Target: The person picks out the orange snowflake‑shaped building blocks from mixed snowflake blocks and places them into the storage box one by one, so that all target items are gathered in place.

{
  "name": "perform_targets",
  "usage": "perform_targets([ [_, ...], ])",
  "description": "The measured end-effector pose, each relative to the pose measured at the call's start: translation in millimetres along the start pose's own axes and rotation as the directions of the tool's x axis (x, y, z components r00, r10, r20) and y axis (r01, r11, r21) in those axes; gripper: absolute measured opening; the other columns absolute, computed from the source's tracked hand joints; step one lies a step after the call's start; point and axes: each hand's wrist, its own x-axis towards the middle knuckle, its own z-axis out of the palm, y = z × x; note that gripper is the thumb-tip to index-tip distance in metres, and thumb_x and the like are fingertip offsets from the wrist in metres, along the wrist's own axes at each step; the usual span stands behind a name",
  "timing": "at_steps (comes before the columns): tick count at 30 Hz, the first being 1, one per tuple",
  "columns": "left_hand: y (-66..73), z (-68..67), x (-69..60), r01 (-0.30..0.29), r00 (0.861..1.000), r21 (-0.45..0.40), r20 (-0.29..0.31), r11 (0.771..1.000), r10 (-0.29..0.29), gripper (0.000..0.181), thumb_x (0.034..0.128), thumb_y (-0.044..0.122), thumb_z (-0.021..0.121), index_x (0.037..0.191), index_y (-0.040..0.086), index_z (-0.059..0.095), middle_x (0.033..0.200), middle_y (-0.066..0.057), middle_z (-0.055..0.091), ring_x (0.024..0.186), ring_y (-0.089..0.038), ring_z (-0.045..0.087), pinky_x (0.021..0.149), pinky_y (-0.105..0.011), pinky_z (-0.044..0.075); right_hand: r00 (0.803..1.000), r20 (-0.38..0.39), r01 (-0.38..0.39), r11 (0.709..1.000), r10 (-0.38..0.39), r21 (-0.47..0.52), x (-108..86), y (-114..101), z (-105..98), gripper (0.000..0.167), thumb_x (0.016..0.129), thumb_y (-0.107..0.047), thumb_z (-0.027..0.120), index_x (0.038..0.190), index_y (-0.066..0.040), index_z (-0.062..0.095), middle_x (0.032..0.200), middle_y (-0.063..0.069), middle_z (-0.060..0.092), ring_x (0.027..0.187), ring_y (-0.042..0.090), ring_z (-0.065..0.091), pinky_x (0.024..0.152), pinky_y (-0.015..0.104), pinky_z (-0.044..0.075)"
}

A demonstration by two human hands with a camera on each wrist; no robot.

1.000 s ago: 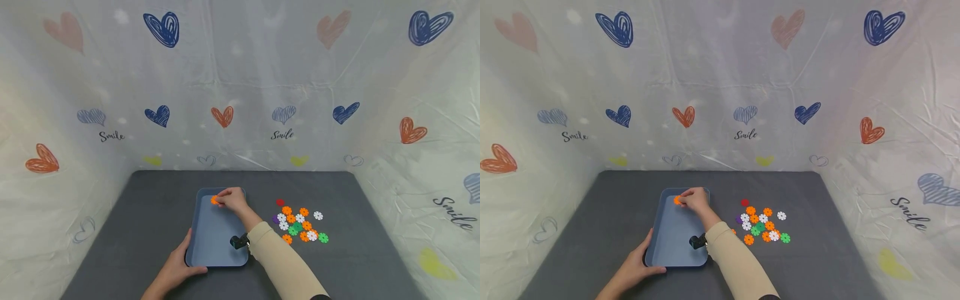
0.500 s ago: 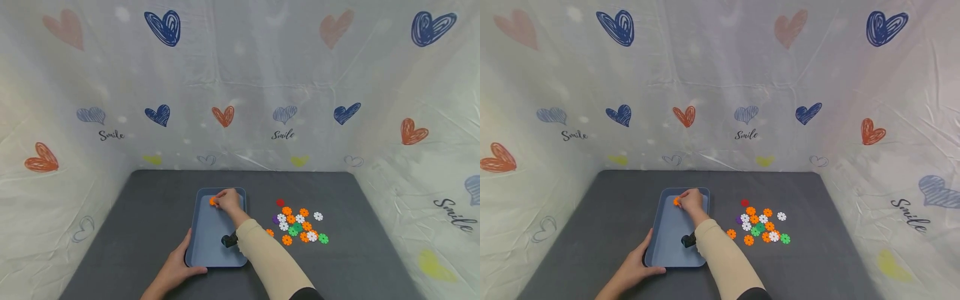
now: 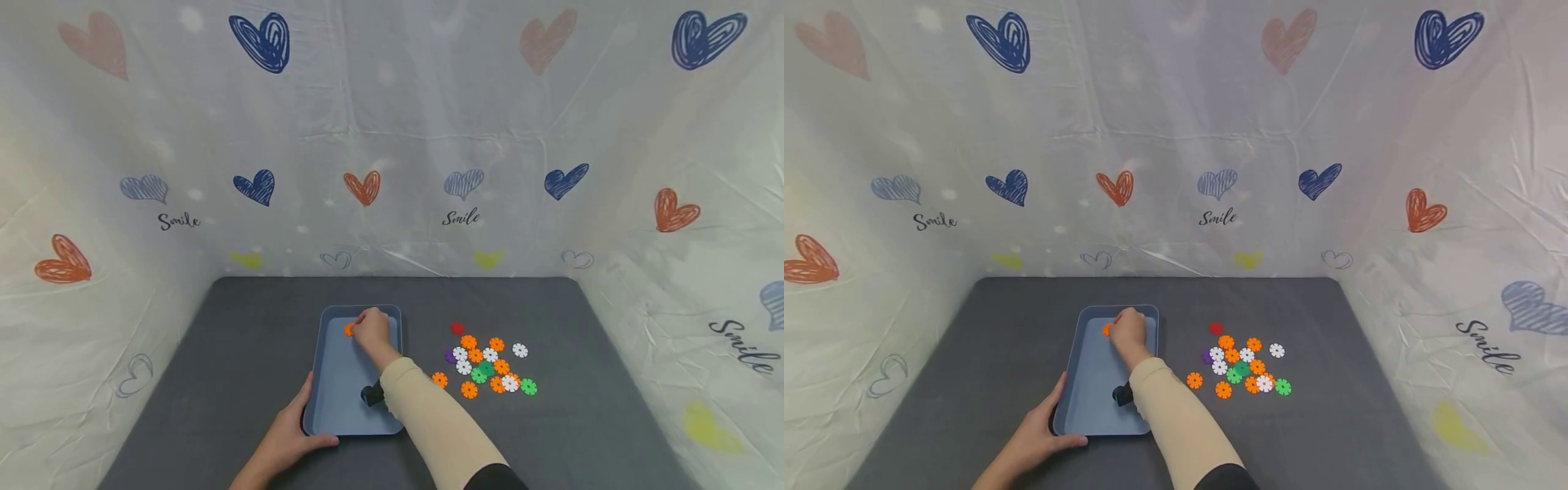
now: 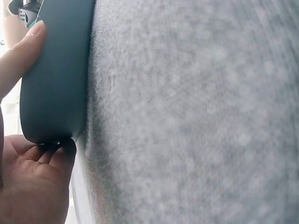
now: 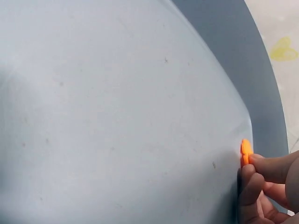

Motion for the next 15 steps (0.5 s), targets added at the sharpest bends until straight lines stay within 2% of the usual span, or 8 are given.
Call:
perform_targets([
  [2,0.7,-0.1,-0.8,0.001,1.0,-0.001,0.0,1.0,-0.001,0.133,0.0673,0.053,0.09,0.164,0.011,0.008,0.167,-0.017,0.019,0.15,-0.039,0.029,0.116,-0.058,0.032,1.0,0.007,0.0,1.0,0.0,-0.004,0.7,1,0,0.005,0.084,-0.01,0.08,0.079,-0.01,0.079,0.083,0.005,0.074,0.078,0.024,0.067,0.064,0.033,0.058],
  [4,1.4,-0.1,-1.3,0.001,1.0,0.0,0.0,1.0,-0.001,0.133,0.0674,0.053,0.09,0.164,0.011,0.009,0.167,-0.017,0.019,0.15,-0.039,0.03,0.116,-0.058,0.033,1.0,0.007,-0.008,1.0,0.008,0.0,1.6,2,0,0.007,0.083,-0.012,0.082,0.078,-0.01,0.078,0.082,0.005,0.073,0.075,0.021,0.065,0.06,0.029,0.055],
  [10,2.1,0.0,-0.4,-0.001,1.0,0.006,0.002,1.0,0.001,0.132,0.0682,0.054,0.089,0.163,0.009,0.01,0.167,-0.019,0.019,0.149,-0.041,0.03,0.115,-0.059,0.033,0.999,0.026,-0.047,0.993,0.044,0.106,3.0,-1,-8,0.007,0.082,-0.01,0.083,0.081,-0.008,0.077,0.083,0.006,0.073,0.067,0.016,0.065,0.055,0.026,0.054],
  [15,2.1,0.0,-1.0,0.006,1.0,0.013,0.006,1.0,-0.006,0.132,0.0693,0.055,0.088,0.163,0.008,0.008,0.167,-0.019,0.018,0.15,-0.041,0.029,0.115,-0.06,0.033,0.992,0.121,-0.064,0.98,0.042,0.188,-0.3,-12,-21,0.006,0.086,-0.013,0.08,0.089,-0.01,0.077,0.084,0.003,0.072,0.061,0.01,0.065,0.056,0.026,0.055],
])
